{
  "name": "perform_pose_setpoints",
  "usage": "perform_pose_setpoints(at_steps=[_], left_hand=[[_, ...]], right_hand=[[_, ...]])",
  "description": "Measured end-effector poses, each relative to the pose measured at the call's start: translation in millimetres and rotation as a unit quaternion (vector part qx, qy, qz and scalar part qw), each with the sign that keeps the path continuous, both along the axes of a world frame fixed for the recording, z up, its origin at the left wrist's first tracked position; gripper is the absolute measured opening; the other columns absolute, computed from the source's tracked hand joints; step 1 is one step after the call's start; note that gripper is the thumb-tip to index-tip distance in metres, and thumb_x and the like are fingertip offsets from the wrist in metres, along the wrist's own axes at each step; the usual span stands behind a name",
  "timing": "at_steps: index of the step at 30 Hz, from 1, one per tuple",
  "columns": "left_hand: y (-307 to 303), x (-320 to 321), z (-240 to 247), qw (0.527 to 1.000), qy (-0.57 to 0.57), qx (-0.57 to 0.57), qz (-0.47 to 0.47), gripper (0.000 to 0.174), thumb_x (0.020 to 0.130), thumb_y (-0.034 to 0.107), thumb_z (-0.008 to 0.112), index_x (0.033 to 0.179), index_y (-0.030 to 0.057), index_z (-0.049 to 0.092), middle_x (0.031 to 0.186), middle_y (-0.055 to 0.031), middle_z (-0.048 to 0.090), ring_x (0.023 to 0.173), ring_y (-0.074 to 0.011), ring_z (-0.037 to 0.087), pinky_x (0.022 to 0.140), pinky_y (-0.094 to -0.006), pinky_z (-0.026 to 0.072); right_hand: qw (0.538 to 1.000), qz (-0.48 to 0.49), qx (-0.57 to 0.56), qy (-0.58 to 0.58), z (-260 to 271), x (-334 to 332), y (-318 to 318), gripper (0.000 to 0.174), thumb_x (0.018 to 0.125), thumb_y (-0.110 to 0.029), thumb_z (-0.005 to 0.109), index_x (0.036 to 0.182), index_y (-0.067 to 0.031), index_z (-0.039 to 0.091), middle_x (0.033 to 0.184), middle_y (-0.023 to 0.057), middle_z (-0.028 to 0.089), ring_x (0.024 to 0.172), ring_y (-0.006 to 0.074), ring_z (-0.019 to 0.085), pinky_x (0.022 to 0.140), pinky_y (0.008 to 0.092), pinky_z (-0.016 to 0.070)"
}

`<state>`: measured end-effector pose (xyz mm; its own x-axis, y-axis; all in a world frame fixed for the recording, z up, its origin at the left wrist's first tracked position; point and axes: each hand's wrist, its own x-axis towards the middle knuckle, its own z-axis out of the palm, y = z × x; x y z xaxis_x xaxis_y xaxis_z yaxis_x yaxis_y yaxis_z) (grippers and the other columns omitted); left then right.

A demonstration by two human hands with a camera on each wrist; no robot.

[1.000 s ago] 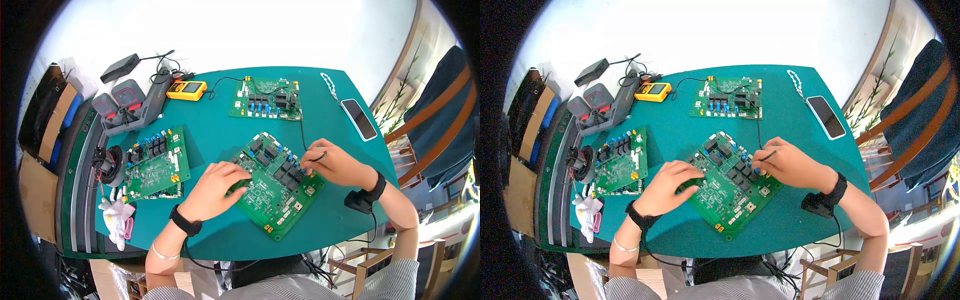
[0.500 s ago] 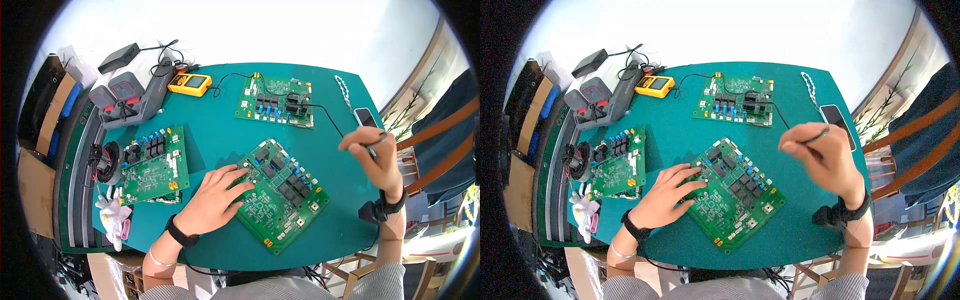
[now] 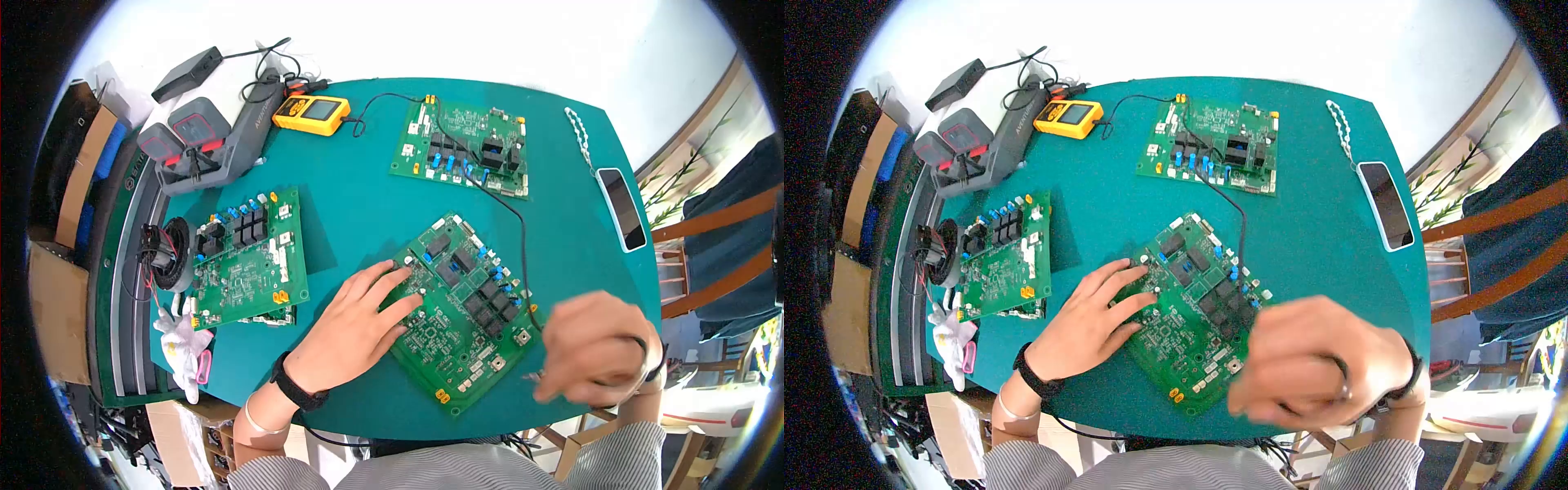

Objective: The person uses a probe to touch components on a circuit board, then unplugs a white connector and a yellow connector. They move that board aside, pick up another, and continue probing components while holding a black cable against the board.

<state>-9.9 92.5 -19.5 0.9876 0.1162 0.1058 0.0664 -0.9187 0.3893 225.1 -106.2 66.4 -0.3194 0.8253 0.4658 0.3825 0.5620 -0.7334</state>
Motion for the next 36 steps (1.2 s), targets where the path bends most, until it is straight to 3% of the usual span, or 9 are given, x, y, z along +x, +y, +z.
perform_pose_setpoints(at_steps=[2, 5, 13, 17, 20, 23, 25, 28, 36], left_hand=[[0.9, 1.1, 0.8, 1.0, 0.005, 0.006, 0.002, 0.045, 0.089, 0.013, 0.071, 0.131, 0.0144, 0.058, 0.147, -0.0135, 0.047, 0.14, -0.038, 0.042, 0.115, -0.0493, 0.039], [2.0, 1.0, 1.8, 1.0, 0.003, -0.004, -0.004, 0.045, 0.088, 0.012, 0.071, 0.131, 0.0144, 0.058, 0.147, -0.013, 0.048, 0.14, -0.0381, 0.042, 0.114, -0.0494, 0.0391], [4.2, 2.4, 3.3, 1.0, 0.012, -0.019, -0.002, 0.049, 0.084, 0.01, 0.073, 0.131, 0.014, 0.059, 0.147, -0.0121, 0.049, 0.14, -0.0376, 0.042, 0.114, -0.049, 0.0396], [2.8, 1.8, 2.9, 1.0, 0.013, -0.026, 0.003, 0.05, 0.084, 0.009, 0.074, 0.131, 0.014, 0.059, 0.147, -0.0117, 0.049, 0.14, -0.0374, 0.042, 0.114, -0.0486, 0.0394], [3.0, 2.2, 3.9, 1.0, 0.01, -0.027, 0.006, 0.051, 0.083, 0.008, 0.074, 0.131, 0.0138, 0.059, 0.147, -0.0116, 0.049, 0.14, -0.0371, 0.042, 0.114, -0.0486, 0.0394], [2.1, 2.2, 2.5, 1.0, 0.013, -0.023, 0.006, 0.051, 0.083, 0.008, 0.074, 0.131, 0.0136, 0.059, 0.147, -0.0116, 0.049, 0.14, -0.037, 0.042, 0.114, -0.0487, 0.0393], [0.8, 1.8, 2.0, 1.0, -0.012, -0.011, 0.004, 0.041, 0.087, 0.008, 0.072, 0.127, 0.0077, 0.06, 0.141, -0.0147, 0.052, 0.137, -0.039, 0.043, 0.112, -0.0493, 0.0406], [0.5, 0.0, 0.2, 1.0, -0.001, -0.002, 0.006, 0.05, 0.084, 0.007, 0.072, 0.132, 0.0136, 0.058, 0.147, -0.0117, 0.049, 0.141, -0.037, 0.042, 0.114, -0.0485, 0.0392], [-0.2, -2.4, -5.3, 1.0, -0.03, 0.008, 0.0, 0.048, 0.085, 0.008, 0.071, 0.131, 0.0121, 0.057, 0.146, -0.0123, 0.049, 0.14, -0.0372, 0.042, 0.114, -0.0487, 0.0395]], right_hand=[[0.995, -0.029, -0.092, -0.001, -6.1, 6.7, 9.6, 0.012, 0.087, -0.002, 0.071, 0.098, -0.0032, 0.076, 0.077, 0.0077, 0.063, 0.07, 0.0283, 0.061, 0.062, 0.0382, 0.0474], [0.99, -0.051, -0.128, -0.026, -23.2, 10.2, 21.4, 0.012, 0.087, -0.005, 0.071, 0.097, -0.0044, 0.077, 0.081, 0.0084, 0.064, 0.076, 0.0278, 0.062, 0.066, 0.0381, 0.0479], [0.963, 0.037, -0.262, -0.053, -50.0, -6.6, 27.3, 0.009, 0.092, -0.01, 0.064, 0.098, -0.0056, 0.058, 0.083, 0.0089, 0.066, 0.083, 0.0298, 0.064, 0.073, 0.0414, 0.0515], [0.982, 0.042, -0.174, -0.065, -65.1, -6.8, 28.2, 0.012, 0.094, -0.014, 0.066, 0.097, -0.0061, 0.057, 0.081, 0.0095, 0.064, 0.081, 0.031, 0.063, 0.071, 0.0422, 0.0507], [0.966, 0.016, -0.23, -0.12, -55.7, -3.8, 26.1, 0.013, 0.093, -0.015, 0.066, 0.097, -0.0063, 0.058, 0.081, 0.0084, 0.063, 0.076, 0.031, 0.061, 0.069, 0.042, 0.0502], [0.983, 0.036, -0.166, -0.067, -61.1, -12.4, 26.2, 0.011, 0.093, -0.014, 0.066, 0.096, -0.0064, 0.058, 0.08, 0.0078, 0.062, 0.072, 0.0306, 0.061, 0.066, 0.0421, 0.0496], [0.984, 0.041, -0.16, -0.069, -62.6, -21.4, 24.4, 0.01, 0.092, -0.013, 0.065, 0.095, -0.0061, 0.059, 0.078, 0.0083, 0.061, 0.072, 0.0306, 0.06, 0.065, 0.042, 0.0494], [0.985, 0.049, -0.143, -0.086, -67.1, -29.0, 21.4, 0.01, 0.09, -0.012, 0.064, 0.093, -0.0052, 0.058, 0.075, 0.009, 0.06, 0.071, 0.0308, 0.06, 0.063, 0.0419, 0.049], [0.976, 0.045, -0.114, -0.181, -59.5, -36.4, 20.3, 0.011, 0.083, -0.009, 0.065, 0.086, -0.003, 0.056, 0.072, 0.0098, 0.056, 0.068, 0.031, 0.059, 0.061, 0.0422, 0.0478]])
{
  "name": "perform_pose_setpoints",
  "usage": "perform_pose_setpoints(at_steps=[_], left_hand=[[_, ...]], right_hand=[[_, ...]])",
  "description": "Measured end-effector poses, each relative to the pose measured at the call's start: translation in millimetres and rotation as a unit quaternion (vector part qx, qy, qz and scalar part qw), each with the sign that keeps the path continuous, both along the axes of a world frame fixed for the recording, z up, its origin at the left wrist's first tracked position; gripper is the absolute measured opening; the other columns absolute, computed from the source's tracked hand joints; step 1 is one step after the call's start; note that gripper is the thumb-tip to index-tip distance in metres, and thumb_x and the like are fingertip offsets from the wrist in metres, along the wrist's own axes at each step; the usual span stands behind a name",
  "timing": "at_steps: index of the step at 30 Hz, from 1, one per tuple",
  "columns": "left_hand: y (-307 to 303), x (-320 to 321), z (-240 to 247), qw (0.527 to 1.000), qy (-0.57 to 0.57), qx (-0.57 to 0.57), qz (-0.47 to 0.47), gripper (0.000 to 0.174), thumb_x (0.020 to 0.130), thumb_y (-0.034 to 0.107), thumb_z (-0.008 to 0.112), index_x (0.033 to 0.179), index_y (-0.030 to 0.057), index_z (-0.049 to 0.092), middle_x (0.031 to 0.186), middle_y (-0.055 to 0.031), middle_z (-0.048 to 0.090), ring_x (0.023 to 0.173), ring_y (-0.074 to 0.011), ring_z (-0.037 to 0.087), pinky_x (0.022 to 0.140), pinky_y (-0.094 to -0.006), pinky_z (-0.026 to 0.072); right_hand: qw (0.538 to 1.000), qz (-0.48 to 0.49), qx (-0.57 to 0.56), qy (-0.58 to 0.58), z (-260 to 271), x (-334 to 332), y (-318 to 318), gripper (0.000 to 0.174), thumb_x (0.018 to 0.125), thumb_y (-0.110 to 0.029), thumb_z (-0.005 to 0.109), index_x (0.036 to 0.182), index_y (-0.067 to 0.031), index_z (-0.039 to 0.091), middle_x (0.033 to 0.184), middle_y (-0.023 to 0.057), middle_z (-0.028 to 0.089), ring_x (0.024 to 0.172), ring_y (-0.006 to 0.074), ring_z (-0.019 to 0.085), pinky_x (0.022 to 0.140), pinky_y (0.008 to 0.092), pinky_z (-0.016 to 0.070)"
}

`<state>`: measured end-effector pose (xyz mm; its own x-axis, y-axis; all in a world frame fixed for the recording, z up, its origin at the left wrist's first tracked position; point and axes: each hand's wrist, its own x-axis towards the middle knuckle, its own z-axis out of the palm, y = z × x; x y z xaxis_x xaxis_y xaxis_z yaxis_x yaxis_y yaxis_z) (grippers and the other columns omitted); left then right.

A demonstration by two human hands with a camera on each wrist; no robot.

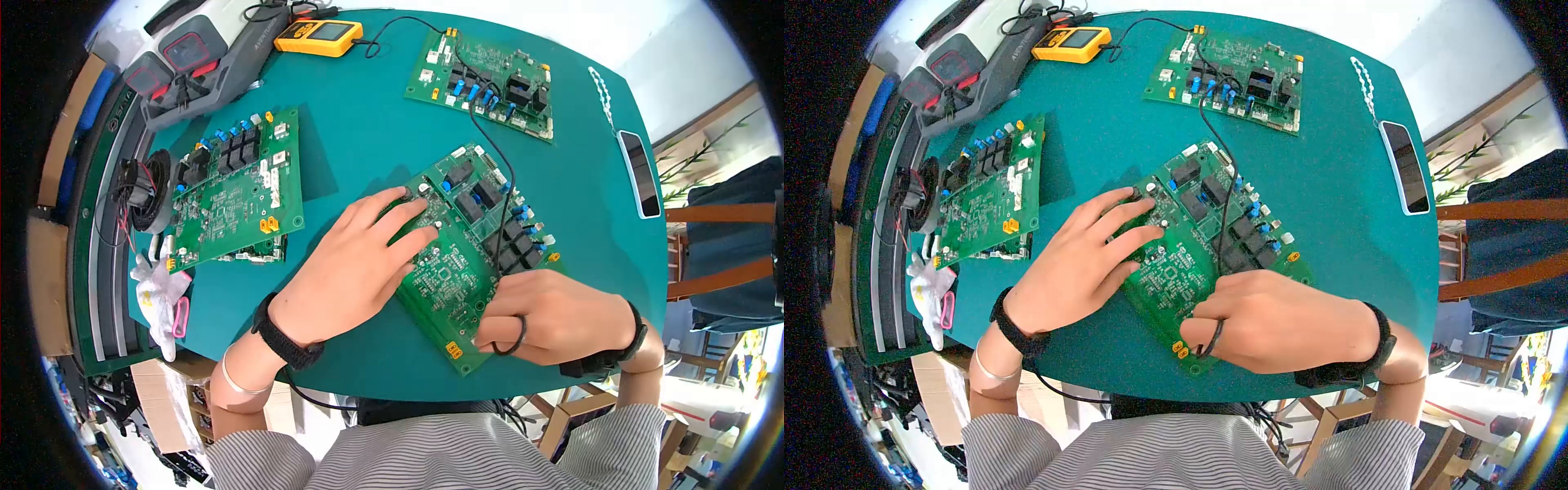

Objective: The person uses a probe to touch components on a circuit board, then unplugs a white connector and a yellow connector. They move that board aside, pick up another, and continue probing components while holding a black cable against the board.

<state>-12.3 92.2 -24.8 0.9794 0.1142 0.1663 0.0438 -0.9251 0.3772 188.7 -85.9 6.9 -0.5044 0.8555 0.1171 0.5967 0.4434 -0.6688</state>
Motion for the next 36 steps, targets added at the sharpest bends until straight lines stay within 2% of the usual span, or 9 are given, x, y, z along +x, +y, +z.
perform_pose_setpoints(at_steps=[3, 5, 9, 11, 20, 23, 25, 30, 36], left_hand=[[-0.7, -0.5, -2.0, 1.0, -0.01, 0.007, -0.002, 0.047, 0.086, 0.007, 0.071, 0.131, 0.0115, 0.057, 0.145, -0.0128, 0.05, 0.14, -0.0375, 0.042, 0.114, -0.0487, 0.0398], [0.2, -0.8, -2.1, 1.0, -0.013, 0.012, -0.001, 0.047, 0.086, 0.007, 0.071, 0.131, 0.0113, 0.057, 0.145, -0.0131, 0.05, 0.14, -0.0377, 0.042, 0.114, -0.0487, 0.0399], [1.1, -0.3, -3.2, 1.0, -0.015, 0.008, -0.007, 0.047, 0.086, 0.006, 0.071, 0.13, 0.0111, 0.058, 0.143, -0.0137, 0.052, 0.139, -0.038, 0.043, 0.113, -0.0485, 0.0402], [0.9, -0.7, -4.2, 1.0, -0.015, 0.008, -0.009, 0.047, 0.085, 0.006, 0.071, 0.13, 0.0109, 0.058, 0.143, -0.0139, 0.052, 0.139, -0.0381, 0.043, 0.113, -0.0484, 0.0402], [-6.1, 0.0, -2.8, 0.999, -0.039, 0.016, 0.001, 0.044, 0.085, 0.005, 0.071, 0.128, 0.0106, 0.06, 0.145, -0.014, 0.051, 0.14, -0.038, 0.042, 0.114, -0.0489, 0.039], [-13.9, 0.5, -0.3, 0.998, -0.058, -0.019, 0.024, 0.043, 0.084, 0.002, 0.071, 0.126, 0.0104, 0.062, 0.147, -0.0139, 0.05, 0.14, -0.0384, 0.042, 0.114, -0.0493, 0.0382], [-22.3, -1.8, 2.5, 0.993, -0.068, -0.096, 0.024, 0.043, 0.083, 0.0, 0.071, 0.124, 0.0101, 0.063, 0.147, -0.014, 0.05, 0.141, -0.0392, 0.041, 0.115, -0.0501, 0.0374], [-43.3, -3.9, 4.6, 0.981, -0.058, -0.185, -0.012, 0.042, 0.083, -0.006, 0.065, 0.122, 0.0095, 0.064, 0.143, -0.0147, 0.052, 0.139, -0.0399, 0.043, 0.114, -0.0515, 0.0365], [-44.2, -0.3, -8.8, 0.97, -0.057, -0.234, -0.034, 0.044, 0.081, -0.012, 0.057, 0.12, 0.0068, 0.064, 0.137, -0.0131, 0.057, 0.133, -0.0367, 0.048, 0.11, -0.0484, 0.0402]], right_hand=[[1.0, -0.013, 0.009, -0.009, 3.2, 0.0, -3.3, 0.012, 0.081, -0.009, 0.066, 0.087, -0.0027, 0.058, 0.072, 0.0097, 0.056, 0.068, 0.0308, 0.059, 0.061, 0.0417, 0.0477], [1.0, -0.016, -0.003, -0.014, -4.8, -0.9, -4.6, 0.015, 0.079, -0.002, 0.071, 0.091, -0.0071, 0.063, 0.08, 0.0029, 0.063, 0.071, 0.0258, 0.059, 0.063, 0.0371, 0.0485], [0.999, -0.008, 0.012, -0.028, -1.0, -6.7, -4.0, 0.016, 0.079, -0.001, 0.072, 0.093, -0.0071, 0.064, 0.079, 0.0028, 0.063, 0.07, 0.0256, 0.06, 0.061, 0.0369, 0.0487], [0.994, -0.027, 0.055, 0.085, 0.0, -14.4, -2.0, 0.011, 0.082, -0.007, 0.067, 0.089, -0.0041, 0.06, 0.072, 0.008, 0.056, 0.066, 0.0277, 0.057, 0.06, 0.0406, 0.0468], [0.997, -0.016, 0.078, 0.022, -12.8, -19.6, -5.2, 0.013, 0.082, -0.007, 0.067, 0.091, -0.0043, 0.057, 0.071, 0.0072, 0.053, 0.067, 0.0276, 0.056, 0.06, 0.0403, 0.0461], [0.996, 0.0, 0.089, 0.022, -10.6, -19.1, -5.0, 0.015, 0.081, -0.007, 0.067, 0.09, -0.0036, 0.056, 0.071, 0.0072, 0.053, 0.066, 0.0279, 0.055, 0.06, 0.0404, 0.046], [0.995, -0.004, 0.099, 0.018, -6.8, -17.4, -5.0, 0.014, 0.081, -0.007, 0.066, 0.089, -0.0033, 0.055, 0.071, 0.0073, 0.053, 0.066, 0.0279, 0.055, 0.061, 0.0402, 0.0462], [0.994, 0.002, 0.11, 0.003, -13.6, -13.8, -4.7, 0.015, 0.08, -0.008, 0.066, 0.089, -0.0022, 0.056, 0.071, 0.0084, 0.053, 0.067, 0.0292, 0.057, 0.062, 0.0397, 0.047], [0.995, -0.012, 0.099, 0.025, -10.7, -16.7, -4.9, 0.015, 0.082, -0.009, 0.066, 0.09, -0.0013, 0.057, 0.067, 0.01, 0.053, 0.066, 0.0318, 0.06, 0.062, 0.0406, 0.0477]])
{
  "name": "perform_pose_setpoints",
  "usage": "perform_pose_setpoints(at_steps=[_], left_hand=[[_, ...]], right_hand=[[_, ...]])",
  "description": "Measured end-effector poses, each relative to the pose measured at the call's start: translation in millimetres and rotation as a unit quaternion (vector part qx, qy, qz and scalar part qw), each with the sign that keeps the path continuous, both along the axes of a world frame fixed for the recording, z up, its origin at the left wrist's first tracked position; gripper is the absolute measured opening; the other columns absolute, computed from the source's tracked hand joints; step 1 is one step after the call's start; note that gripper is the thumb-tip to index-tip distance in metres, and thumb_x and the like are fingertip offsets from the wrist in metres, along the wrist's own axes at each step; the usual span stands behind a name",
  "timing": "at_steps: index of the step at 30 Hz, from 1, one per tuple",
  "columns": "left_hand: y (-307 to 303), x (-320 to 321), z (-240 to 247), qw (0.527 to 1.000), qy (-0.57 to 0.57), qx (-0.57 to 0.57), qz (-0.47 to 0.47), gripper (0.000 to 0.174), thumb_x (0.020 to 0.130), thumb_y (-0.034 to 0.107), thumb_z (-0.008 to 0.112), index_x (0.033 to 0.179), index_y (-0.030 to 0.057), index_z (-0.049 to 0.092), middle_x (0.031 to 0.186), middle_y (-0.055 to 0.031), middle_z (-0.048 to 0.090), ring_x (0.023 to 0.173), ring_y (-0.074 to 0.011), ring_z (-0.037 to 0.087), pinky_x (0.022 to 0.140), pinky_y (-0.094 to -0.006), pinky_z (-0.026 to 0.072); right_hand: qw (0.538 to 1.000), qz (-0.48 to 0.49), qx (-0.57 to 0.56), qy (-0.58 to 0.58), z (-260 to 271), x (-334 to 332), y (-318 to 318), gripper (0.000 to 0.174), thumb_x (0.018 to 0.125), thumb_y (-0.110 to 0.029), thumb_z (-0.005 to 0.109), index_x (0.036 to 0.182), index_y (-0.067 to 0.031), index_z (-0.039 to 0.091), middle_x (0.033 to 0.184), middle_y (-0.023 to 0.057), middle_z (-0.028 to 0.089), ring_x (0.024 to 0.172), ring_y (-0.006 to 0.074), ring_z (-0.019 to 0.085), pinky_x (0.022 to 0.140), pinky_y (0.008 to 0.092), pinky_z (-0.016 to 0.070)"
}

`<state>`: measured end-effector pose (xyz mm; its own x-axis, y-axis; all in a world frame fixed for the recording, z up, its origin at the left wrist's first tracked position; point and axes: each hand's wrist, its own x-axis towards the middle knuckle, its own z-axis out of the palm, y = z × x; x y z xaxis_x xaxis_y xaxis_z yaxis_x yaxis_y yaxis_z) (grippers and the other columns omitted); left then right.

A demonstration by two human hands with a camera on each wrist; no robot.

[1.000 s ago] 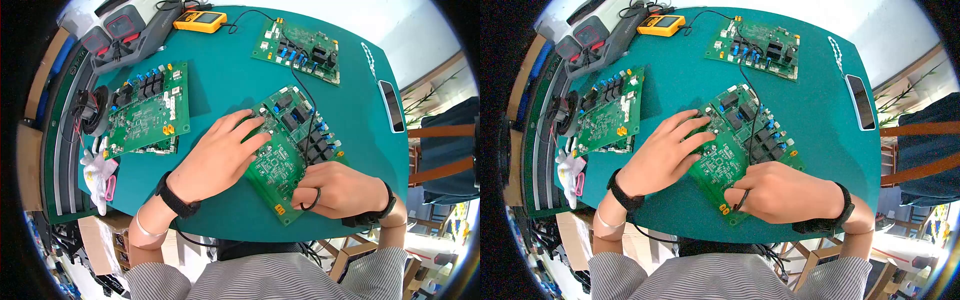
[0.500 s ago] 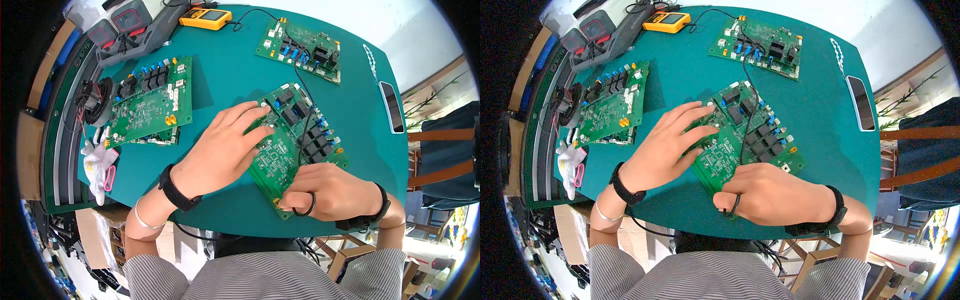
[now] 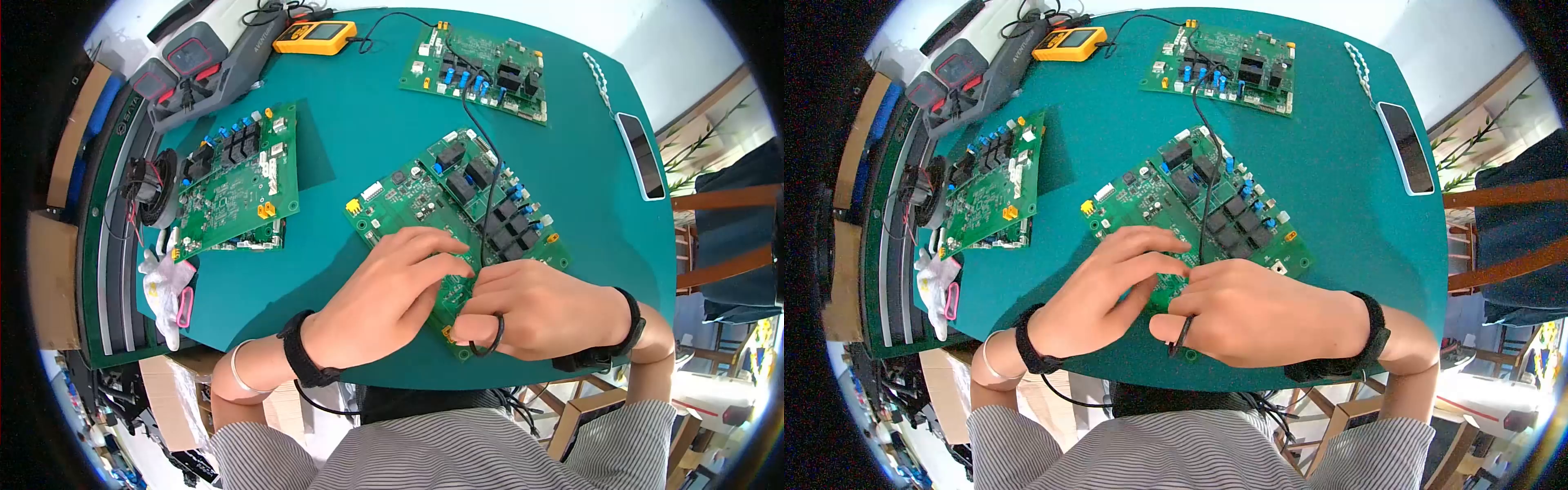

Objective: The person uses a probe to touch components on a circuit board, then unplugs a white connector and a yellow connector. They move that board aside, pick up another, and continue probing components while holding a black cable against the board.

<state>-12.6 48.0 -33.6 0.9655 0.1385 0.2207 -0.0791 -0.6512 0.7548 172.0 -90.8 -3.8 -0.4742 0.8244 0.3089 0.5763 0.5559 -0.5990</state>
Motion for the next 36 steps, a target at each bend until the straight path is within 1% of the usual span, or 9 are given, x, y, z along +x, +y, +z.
perform_pose_setpoints(at_steps=[9, 11, 13, 18, 24, 26, 28, 32, 36], left_hand=[[8.4, 1.3, 4.9, 1.0, 0.01, -0.006, 0.007, 0.044, 0.078, -0.016, 0.054, 0.113, 0.0063, 0.068, 0.128, -0.0111, 0.063, 0.123, -0.0343, 0.056, 0.102, -0.0443, 0.0463], [7.1, 2.0, 4.1, 1.0, 0.004, 0.002, 0.011, 0.043, 0.078, -0.016, 0.055, 0.113, 0.0064, 0.068, 0.127, -0.0107, 0.063, 0.123, -0.034, 0.056, 0.101, -0.0439, 0.0471], [5.8, 2.0, 4.0, 1.0, -0.015, 0.014, 0.021, 0.033, 0.082, -0.01, 0.06, 0.11, 0.0065, 0.066, 0.119, -0.011, 0.064, 0.118, -0.0347, 0.058, 0.098, -0.046, 0.0452], [6.1, 1.2, 6.5, 1.0, 0.003, 0.021, 0.015, 0.039, 0.079, -0.014, 0.06, 0.112, 0.0062, 0.068, 0.126, -0.0102, 0.064, 0.123, -0.0338, 0.056, 0.102, -0.0447, 0.0475], [5.7, 2.6, 7.5, 0.999, -0.013, 0.03, 0.02, 0.034, 0.081, -0.01, 0.063, 0.11, 0.0056, 0.067, 0.12, -0.0104, 0.065, 0.12, -0.0336, 0.058, 0.099, -0.0454, 0.0466], [6.1, 2.7, 7.4, 0.999, -0.028, 0.035, 0.025, 0.03, 0.082, -0.009, 0.064, 0.108, 0.0053, 0.066, 0.116, -0.0103, 0.065, 0.118, -0.0331, 0.059, 0.097, -0.0455, 0.0458], [7.6, 1.7, 8.9, 0.998, -0.01, 0.051, 0.028, 0.036, 0.079, -0.011, 0.062, 0.11, 0.0058, 0.068, 0.121, -0.0104, 0.066, 0.122, -0.0344, 0.059, 0.102, -0.0458, 0.0475], [8.1, 1.7, 7.5, 0.998, -0.012, 0.052, 0.033, 0.036, 0.079, -0.011, 0.062, 0.11, 0.006, 0.069, 0.121, -0.0099, 0.067, 0.122, -0.0341, 0.059, 0.102, -0.0458, 0.0476], [7.3, 2.9, 6.4, 0.998, -0.022, 0.052, 0.034, 0.032, 0.081, -0.01, 0.063, 0.109, 0.0054, 0.067, 0.117, -0.0099, 0.066, 0.119, -0.0335, 0.059, 0.099, -0.0459, 0.0466]], right_hand=[[0.999, 0.027, -0.039, 0.007, -5.8, -2.0, -2.0, 0.017, 0.083, -0.011, 0.067, 0.078, 0.0027, 0.059, 0.065, 0.0107, 0.052, 0.065, 0.0309, 0.058, 0.063, 0.0411, 0.0475], [1.0, 0.023, -0.012, -0.01, -2.8, -0.2, -0.5, 0.018, 0.083, -0.012, 0.067, 0.075, 0.0026, 0.059, 0.065, 0.0102, 0.052, 0.067, 0.0291, 0.059, 0.062, 0.0398, 0.0468], [1.0, 0.027, 0.005, -0.007, -6.3, -1.7, -1.0, 0.018, 0.083, -0.012, 0.067, 0.076, 0.002, 0.059, 0.065, 0.0095, 0.052, 0.067, 0.0281, 0.059, 0.063, 0.0389, 0.0466], [0.996, 0.014, 0.078, -0.049, 1.5, -1.3, -3.6, 0.016, 0.082, -0.012, 0.067, 0.077, -0.0011, 0.057, 0.067, 0.0073, 0.05, 0.067, 0.0251, 0.059, 0.064, 0.0366, 0.0463], [0.983, 0.037, 0.177, -0.027, -18.8, -2.8, 5.5, 0.02, 0.083, -0.014, 0.072, 0.077, -0.007, 0.054, 0.069, 0.0032, 0.046, 0.065, 0.02, 0.056, 0.062, 0.0342, 0.0447], [0.977, 0.041, 0.199, 0.061, -25.5, -7.1, 7.4, 0.022, 0.08, -0.013, 0.075, 0.076, -0.0084, 0.053, 0.071, 0.0021, 0.045, 0.064, 0.0189, 0.054, 0.061, 0.0336, 0.0444], [0.979, 0.048, 0.187, 0.07, -27.8, -6.3, 8.5, 0.023, 0.079, -0.013, 0.075, 0.076, -0.008, 0.053, 0.072, 0.0023, 0.045, 0.063, 0.0195, 0.054, 0.06, 0.0339, 0.0446], [0.984, 0.048, 0.114, 0.129, -37.4, -4.0, 9.0, 0.023, 0.081, -0.012, 0.074, 0.077, -0.0063, 0.052, 0.072, 0.0036, 0.045, 0.062, 0.0221, 0.052, 0.06, 0.0351, 0.045], [0.987, 0.057, 0.097, 0.115, -41.0, -4.4, 9.1, 0.021, 0.082, -0.011, 0.073, 0.078, -0.0052, 0.053, 0.072, 0.0047, 0.046, 0.062, 0.0239, 0.053, 0.06, 0.036, 0.0452]])
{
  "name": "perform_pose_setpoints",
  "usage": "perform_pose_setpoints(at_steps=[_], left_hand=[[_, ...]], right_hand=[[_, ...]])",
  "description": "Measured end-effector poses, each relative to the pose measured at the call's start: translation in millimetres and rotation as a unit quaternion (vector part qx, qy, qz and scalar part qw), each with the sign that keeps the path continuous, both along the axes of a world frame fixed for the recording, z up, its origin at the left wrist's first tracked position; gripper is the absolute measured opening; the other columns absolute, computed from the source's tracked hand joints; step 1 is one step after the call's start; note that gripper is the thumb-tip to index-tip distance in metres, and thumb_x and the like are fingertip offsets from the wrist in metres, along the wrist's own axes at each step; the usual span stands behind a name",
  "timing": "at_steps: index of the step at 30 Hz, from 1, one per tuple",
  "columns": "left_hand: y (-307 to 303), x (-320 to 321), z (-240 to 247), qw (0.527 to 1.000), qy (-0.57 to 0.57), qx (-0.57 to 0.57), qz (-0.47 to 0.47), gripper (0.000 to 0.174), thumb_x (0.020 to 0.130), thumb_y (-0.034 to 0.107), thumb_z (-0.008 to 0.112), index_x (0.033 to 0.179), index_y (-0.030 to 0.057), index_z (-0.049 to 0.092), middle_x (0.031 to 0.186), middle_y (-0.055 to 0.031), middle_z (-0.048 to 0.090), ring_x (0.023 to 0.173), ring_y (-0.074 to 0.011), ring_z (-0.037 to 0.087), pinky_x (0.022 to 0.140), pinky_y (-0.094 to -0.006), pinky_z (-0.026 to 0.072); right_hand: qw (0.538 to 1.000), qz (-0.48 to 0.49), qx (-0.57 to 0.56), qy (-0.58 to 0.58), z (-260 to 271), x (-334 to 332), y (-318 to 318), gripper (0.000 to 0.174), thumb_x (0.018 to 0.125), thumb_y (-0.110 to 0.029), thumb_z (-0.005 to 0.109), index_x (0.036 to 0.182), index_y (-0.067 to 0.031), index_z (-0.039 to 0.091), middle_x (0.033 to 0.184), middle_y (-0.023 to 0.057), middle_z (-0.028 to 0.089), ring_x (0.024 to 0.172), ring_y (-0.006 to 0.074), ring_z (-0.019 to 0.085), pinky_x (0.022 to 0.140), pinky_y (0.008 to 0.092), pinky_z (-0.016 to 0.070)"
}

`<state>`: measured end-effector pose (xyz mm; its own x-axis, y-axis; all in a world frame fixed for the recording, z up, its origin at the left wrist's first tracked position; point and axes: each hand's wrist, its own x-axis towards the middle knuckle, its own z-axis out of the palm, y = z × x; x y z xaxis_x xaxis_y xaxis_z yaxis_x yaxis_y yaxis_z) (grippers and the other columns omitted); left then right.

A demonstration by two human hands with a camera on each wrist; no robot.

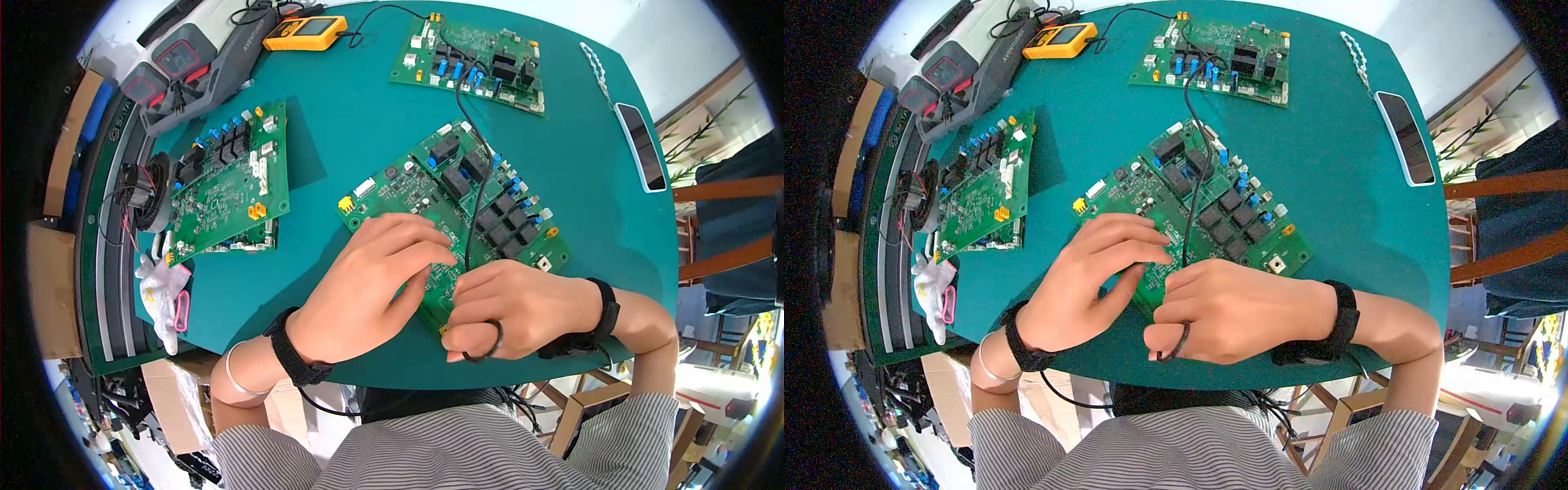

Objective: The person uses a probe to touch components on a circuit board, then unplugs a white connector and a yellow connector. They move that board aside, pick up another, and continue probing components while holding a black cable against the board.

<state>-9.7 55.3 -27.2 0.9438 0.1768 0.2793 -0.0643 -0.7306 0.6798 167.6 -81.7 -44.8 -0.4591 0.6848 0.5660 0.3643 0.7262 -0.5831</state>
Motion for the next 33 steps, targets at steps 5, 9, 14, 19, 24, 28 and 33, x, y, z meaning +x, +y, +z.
perform_pose_setpoints(at_steps=[5, 9, 14, 19, 24, 28, 33], left_hand=[[-0.7, -0.5, 0.9, 1.0, 0.01, -0.003, -0.006, 0.036, 0.079, -0.011, 0.064, 0.11, 0.0065, 0.069, 0.121, -0.0102, 0.067, 0.122, -0.0343, 0.059, 0.102, -0.0458, 0.0473], [-0.9, -0.9, 2.3, 1.0, 0.008, -0.003, -0.012, 0.036, 0.078, -0.01, 0.064, 0.109, 0.0065, 0.068, 0.122, -0.0102, 0.067, 0.122, -0.0349, 0.059, 0.102, -0.0462, 0.0473], [-0.6, -0.2, 2.3, 1.0, 0.008, 0.0, -0.019, 0.036, 0.078, -0.01, 0.065, 0.109, 0.0067, 0.068, 0.122, -0.01, 0.066, 0.122, -0.0351, 0.058, 0.102, -0.0465, 0.0472], [-0.4, -0.1, 3.9, 1.0, 0.017, -0.009, -0.021, 0.035, 0.079, -0.009, 0.066, 0.11, 0.007, 0.068, 0.121, -0.01, 0.066, 0.122, -0.0351, 0.058, 0.102, -0.047, 0.0469], [-1.4, -0.7, 3.6, 0.999, 0.019, -0.009, -0.024, 0.035, 0.079, -0.008, 0.067, 0.11, 0.0072, 0.068, 0.121, -0.0101, 0.066, 0.123, -0.0352, 0.058, 0.102, -0.047, 0.0469], [0.2, -0.5, 3.4, 1.0, 0.015, -0.009, -0.024, 0.035, 0.079, -0.008, 0.067, 0.111, 0.0072, 0.067, 0.12, -0.0103, 0.066, 0.123, -0.0352, 0.057, 0.101, -0.0468, 0.0471], [0.3, -0.2, 3.9, 0.999, 0.019, -0.004, -0.03, 0.035, 0.079, -0.007, 0.067, 0.111, 0.0069, 0.067, 0.12, -0.0106, 0.066, 0.122, -0.0355, 0.058, 0.101, -0.0468, 0.0474]], right_hand=[[1.0, -0.004, 0.021, -0.021, 1.4, -1.9, 0.3, 0.018, 0.082, -0.01, 0.072, 0.077, -0.0041, 0.056, 0.07, 0.0051, 0.046, 0.061, 0.0241, 0.052, 0.059, 0.0362, 0.0446], [0.999, 0.0, 0.011, 0.032, 9.6, 1.1, -0.1, 0.017, 0.084, -0.01, 0.071, 0.077, -0.0039, 0.056, 0.069, 0.0049, 0.045, 0.06, 0.0236, 0.052, 0.059, 0.0359, 0.0443], [0.996, -0.01, 0.049, -0.068, 7.3, 1.6, -1.5, 0.015, 0.079, -0.013, 0.07, 0.082, -0.0053, 0.057, 0.068, 0.0029, 0.044, 0.062, 0.0216, 0.053, 0.06, 0.0341, 0.0438], [0.996, -0.007, 0.047, -0.081, 9.3, 3.0, -2.8, 0.015, 0.078, -0.013, 0.069, 0.082, -0.0056, 0.057, 0.068, 0.0027, 0.045, 0.062, 0.0212, 0.052, 0.06, 0.0332, 0.0433], [0.995, -0.008, 0.052, -0.081, 5.3, 3.1, -2.4, 0.013, 0.079, -0.012, 0.068, 0.083, -0.0057, 0.057, 0.068, 0.0027, 0.045, 0.062, 0.0213, 0.053, 0.06, 0.033, 0.0435], [0.995, -0.007, 0.052, -0.082, 6.9, 2.9, -2.3, 0.013, 0.079, -0.012, 0.068, 0.084, -0.0058, 0.057, 0.068, 0.0025, 0.044, 0.061, 0.0207, 0.052, 0.061, 0.0331, 0.0438], [0.995, -0.022, 0.056, -0.08, 21.2, 9.6, -0.6, 0.015, 0.078, -0.011, 0.069, 0.081, -0.0065, 0.056, 0.069, 0.0026, 0.046, 0.061, 0.0215, 0.053, 0.058, 0.0345, 0.0441]])
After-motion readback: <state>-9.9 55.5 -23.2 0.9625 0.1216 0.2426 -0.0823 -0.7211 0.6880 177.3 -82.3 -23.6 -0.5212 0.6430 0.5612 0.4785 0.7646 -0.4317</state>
